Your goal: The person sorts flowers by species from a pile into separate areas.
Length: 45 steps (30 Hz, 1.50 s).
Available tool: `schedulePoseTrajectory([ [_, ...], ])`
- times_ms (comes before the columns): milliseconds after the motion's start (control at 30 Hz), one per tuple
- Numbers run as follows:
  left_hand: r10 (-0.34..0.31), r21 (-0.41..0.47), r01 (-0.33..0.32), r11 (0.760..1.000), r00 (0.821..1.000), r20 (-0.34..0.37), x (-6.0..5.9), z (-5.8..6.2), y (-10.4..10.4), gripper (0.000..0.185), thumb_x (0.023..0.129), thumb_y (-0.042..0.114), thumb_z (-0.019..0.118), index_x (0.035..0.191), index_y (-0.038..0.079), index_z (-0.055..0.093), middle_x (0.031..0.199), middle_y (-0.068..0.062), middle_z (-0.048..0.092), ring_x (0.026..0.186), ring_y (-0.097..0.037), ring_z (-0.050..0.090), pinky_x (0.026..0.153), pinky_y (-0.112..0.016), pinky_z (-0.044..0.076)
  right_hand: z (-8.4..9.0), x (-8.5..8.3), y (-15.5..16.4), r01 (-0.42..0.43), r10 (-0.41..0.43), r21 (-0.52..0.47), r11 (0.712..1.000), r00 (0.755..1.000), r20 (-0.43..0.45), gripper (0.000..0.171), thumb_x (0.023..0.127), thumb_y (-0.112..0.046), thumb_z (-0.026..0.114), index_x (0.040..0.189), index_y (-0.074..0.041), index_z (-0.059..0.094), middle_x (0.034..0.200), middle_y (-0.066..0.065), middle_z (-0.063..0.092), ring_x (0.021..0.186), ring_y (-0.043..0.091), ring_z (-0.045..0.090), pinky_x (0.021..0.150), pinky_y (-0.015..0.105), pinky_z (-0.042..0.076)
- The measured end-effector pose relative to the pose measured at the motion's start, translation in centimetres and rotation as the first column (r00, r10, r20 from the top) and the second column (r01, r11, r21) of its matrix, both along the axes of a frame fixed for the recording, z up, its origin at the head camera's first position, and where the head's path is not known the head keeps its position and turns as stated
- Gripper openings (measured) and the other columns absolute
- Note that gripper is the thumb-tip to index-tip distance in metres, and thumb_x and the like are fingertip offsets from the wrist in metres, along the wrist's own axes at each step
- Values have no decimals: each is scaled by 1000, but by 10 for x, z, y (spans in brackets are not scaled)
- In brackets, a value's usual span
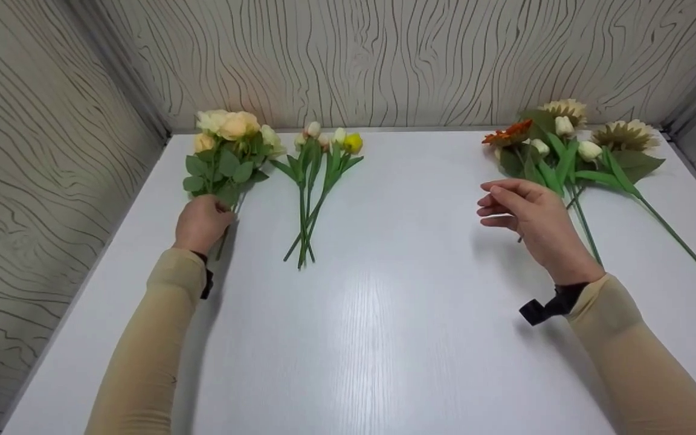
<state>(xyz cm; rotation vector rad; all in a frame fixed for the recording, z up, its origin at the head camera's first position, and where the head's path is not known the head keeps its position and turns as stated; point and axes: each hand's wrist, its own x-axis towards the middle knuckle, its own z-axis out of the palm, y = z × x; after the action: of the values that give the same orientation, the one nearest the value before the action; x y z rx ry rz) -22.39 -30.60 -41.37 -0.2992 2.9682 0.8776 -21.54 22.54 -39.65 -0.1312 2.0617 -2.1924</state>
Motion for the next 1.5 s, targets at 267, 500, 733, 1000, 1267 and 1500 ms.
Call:
schedulePoseTrajectory([
  [267,24,26,-25,999,999,48,2,2,1,22,98,18,66,104,-2,71,91,-13,66,80,-25,59,67,-38,49,-1,-1,0,-7,7,-4,1000,1000,11,41,99,-26,70,127,3,64,106,15,69,97,25,70,84,35,60],
  [500,22,47,-24,999,999,43,5,4,0,26,99,21,66,107,-4,69,91,-14,67,78,-25,61,68,-38,50,-2,-2,0,-13,14,-15,1000,1000,12,40,99,-24,71,126,5,64,105,15,70,97,25,70,84,35,60],
  [733,26,59,-30,998,997,70,2,4,-1,29,98,22,67,113,-4,69,95,-16,68,79,-24,64,67,-37,52,-1,-1,0,-2,2,19,1000,1000,27,43,98,-27,71,128,3,64,108,16,69,99,26,69,84,35,60],
  [1000,27,50,-29,998,999,42,6,13,-4,34,101,29,64,113,-2,69,98,-17,68,83,-27,62,70,-41,52,-3,-3,1,-6,3,60,998,999,38,43,99,-29,71,128,3,64,109,16,68,100,26,69,85,34,60],
  [1267,-80,-47,73,996,982,-172,4,37,19,47,104,35,59,131,-4,61,125,-23,61,110,-38,59,92,-55,49,-6,-15,33,42,-47,308,950,999,9,46,102,-38,63,133,-3,62,115,7,69,101,19,67,85,30,59],
  [1500,-406,-220,357,908,881,-243,10,38,107,57,102,37,66,148,7,52,147,-18,50,135,-37,46,111,-53,40,-5,-29,113,171,-184,544,821,982,-30,55,105,-44,55,140,-1,55,107,-8,70,96,9,65,80,25,58],
])
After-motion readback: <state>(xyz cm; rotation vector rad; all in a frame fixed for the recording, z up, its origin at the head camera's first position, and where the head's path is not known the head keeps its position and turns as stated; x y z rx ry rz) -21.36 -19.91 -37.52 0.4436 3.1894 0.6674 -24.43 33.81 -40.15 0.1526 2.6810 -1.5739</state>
